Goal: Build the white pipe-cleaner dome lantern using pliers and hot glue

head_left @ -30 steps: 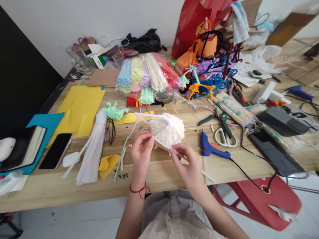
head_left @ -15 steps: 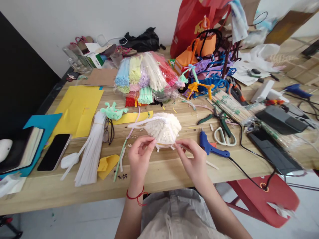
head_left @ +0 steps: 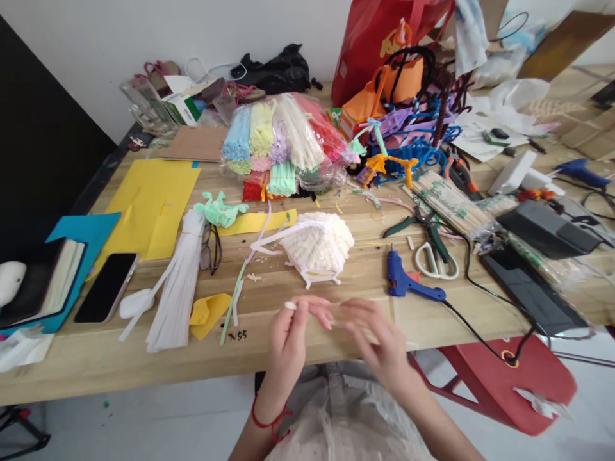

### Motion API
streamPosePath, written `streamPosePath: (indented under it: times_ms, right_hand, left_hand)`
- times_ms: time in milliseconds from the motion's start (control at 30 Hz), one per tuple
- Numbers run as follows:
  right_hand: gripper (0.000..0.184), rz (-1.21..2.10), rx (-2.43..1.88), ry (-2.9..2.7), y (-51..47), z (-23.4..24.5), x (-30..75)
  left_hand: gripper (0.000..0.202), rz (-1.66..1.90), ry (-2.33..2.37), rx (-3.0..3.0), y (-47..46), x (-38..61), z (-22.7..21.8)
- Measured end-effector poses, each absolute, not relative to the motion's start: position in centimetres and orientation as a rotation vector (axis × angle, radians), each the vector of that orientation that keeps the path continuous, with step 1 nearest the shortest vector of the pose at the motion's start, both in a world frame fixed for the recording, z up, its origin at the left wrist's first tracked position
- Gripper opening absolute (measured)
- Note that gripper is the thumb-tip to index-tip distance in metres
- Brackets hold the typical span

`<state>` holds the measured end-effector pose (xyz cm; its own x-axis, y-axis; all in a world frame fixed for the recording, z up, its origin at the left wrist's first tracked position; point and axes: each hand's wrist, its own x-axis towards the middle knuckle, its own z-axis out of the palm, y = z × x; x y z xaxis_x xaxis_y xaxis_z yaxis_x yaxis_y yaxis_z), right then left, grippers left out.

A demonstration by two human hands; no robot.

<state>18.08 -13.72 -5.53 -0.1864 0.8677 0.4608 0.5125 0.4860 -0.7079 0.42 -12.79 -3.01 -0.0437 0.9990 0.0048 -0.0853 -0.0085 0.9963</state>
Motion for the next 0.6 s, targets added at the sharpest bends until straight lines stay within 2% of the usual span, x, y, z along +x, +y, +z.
streamPosePath:
  times_ms: [100, 167, 200, 367, 500, 600]
  right_hand:
    - [0.051, 0.202, -1.525, -1.858, -12.5, -6.6, 23.8]
    - [0.073, 0.135, -1.755, -1.976, -11.8, -7.7, 28.0]
    - [0.078, 0.121, -1.821, -2.040, -11.6, -8.3, 29.8]
    - [0.080, 0.055, -1.751, -2.201, -10.7, -10.7, 33.4]
    - [0.081, -0.010, -1.730, -2.271, -9.5, -10.7, 32.1]
    - [0.077, 0.072, -1.695, -2.333, -8.4, -10.4, 31.3]
  left_hand:
    - [0.044, 1.296, 1.246, 1.046, -12.6, -1.3, -3.6]
    - [0.043, 1.263, 1.307, 1.035, -12.5, -2.6, -3.9]
    - [0.042, 1.250, 1.335, 1.044, -12.4, -3.1, -4.0]
    - [0.041, 1.251, 1.396, 1.085, -12.4, -3.7, -4.1]
    - [0.041, 1.235, 1.404, 1.095, -12.6, -3.4, -4.1]
    - [0.042, 1.210, 1.432, 1.132, -12.8, -3.9, -4.3]
